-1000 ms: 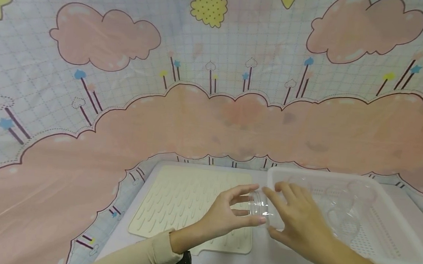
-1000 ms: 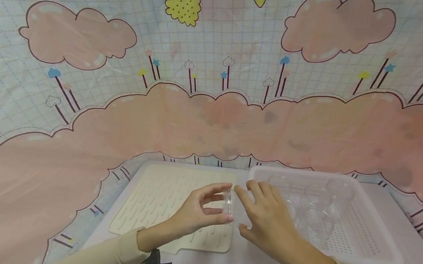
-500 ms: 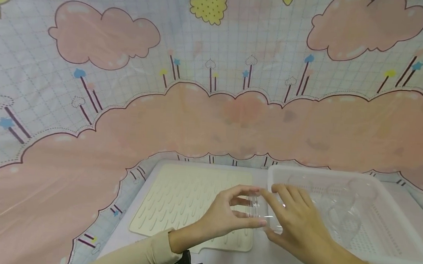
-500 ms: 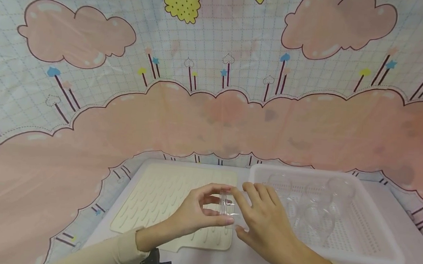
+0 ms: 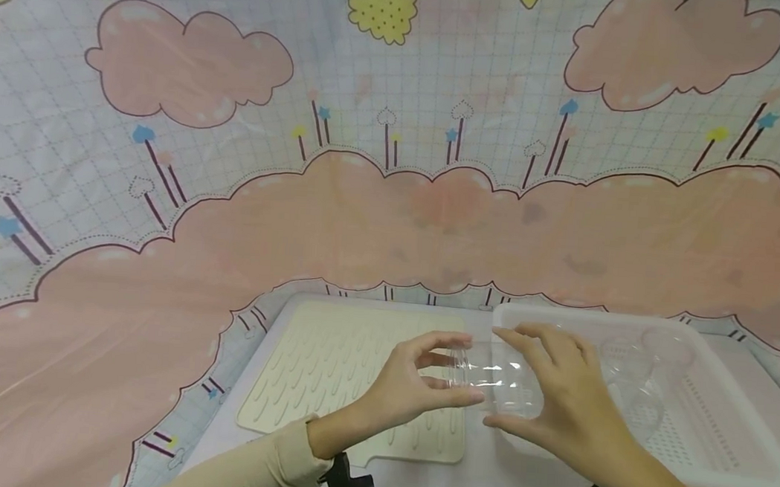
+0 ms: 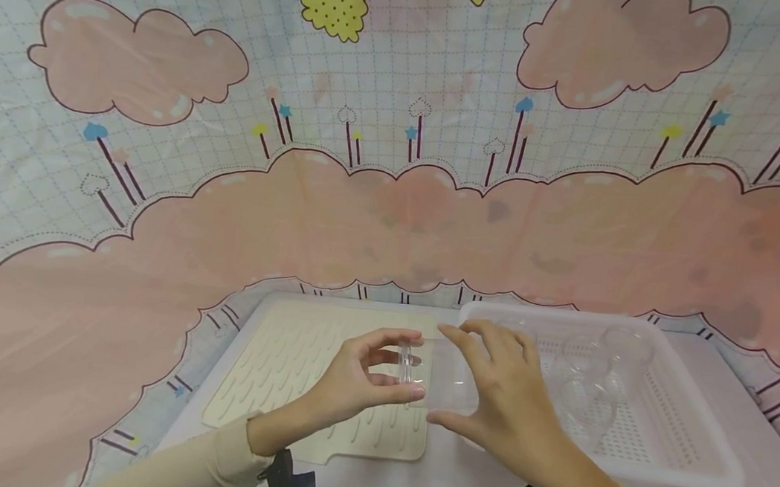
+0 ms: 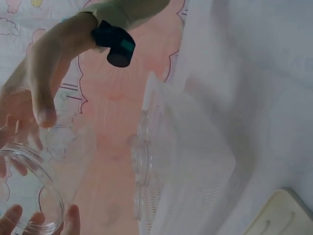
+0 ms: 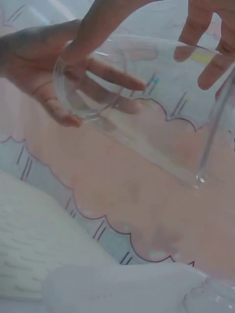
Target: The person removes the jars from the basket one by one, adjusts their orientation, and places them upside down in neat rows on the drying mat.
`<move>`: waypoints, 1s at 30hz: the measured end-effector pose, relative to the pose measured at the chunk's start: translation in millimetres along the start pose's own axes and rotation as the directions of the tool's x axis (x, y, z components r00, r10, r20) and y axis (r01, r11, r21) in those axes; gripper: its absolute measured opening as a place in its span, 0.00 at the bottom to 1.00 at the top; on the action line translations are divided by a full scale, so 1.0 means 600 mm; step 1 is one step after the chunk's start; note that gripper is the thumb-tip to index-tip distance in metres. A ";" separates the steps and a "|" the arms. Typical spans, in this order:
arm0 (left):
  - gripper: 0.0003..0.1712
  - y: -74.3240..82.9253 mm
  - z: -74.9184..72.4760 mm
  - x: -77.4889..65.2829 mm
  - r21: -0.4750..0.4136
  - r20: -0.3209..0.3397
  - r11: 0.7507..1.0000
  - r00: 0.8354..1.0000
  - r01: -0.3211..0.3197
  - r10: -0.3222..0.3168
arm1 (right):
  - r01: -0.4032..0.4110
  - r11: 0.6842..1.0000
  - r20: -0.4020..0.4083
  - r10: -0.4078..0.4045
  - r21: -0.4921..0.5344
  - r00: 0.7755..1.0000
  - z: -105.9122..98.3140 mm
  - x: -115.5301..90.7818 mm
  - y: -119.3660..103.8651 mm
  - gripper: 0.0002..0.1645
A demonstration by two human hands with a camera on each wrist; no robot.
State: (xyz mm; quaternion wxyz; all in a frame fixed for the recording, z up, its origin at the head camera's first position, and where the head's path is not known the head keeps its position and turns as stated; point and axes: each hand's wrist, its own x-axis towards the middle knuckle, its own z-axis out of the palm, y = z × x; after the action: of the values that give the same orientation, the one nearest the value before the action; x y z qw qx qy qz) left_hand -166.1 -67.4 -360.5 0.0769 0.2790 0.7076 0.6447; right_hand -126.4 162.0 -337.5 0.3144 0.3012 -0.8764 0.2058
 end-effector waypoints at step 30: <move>0.35 0.008 -0.018 0.020 -0.009 -0.075 0.996 0.994 -0.085 0.084 | -0.071 -0.228 0.179 0.497 0.971 0.849 0.079 -0.034 0.010 0.18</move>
State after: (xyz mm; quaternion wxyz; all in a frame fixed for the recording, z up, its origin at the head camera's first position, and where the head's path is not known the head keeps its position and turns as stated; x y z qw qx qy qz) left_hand -179.8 -71.1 -350.9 0.0248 0.2838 0.6937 0.6615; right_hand -138.1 148.4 -386.2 0.0414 0.1823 -0.4022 0.8963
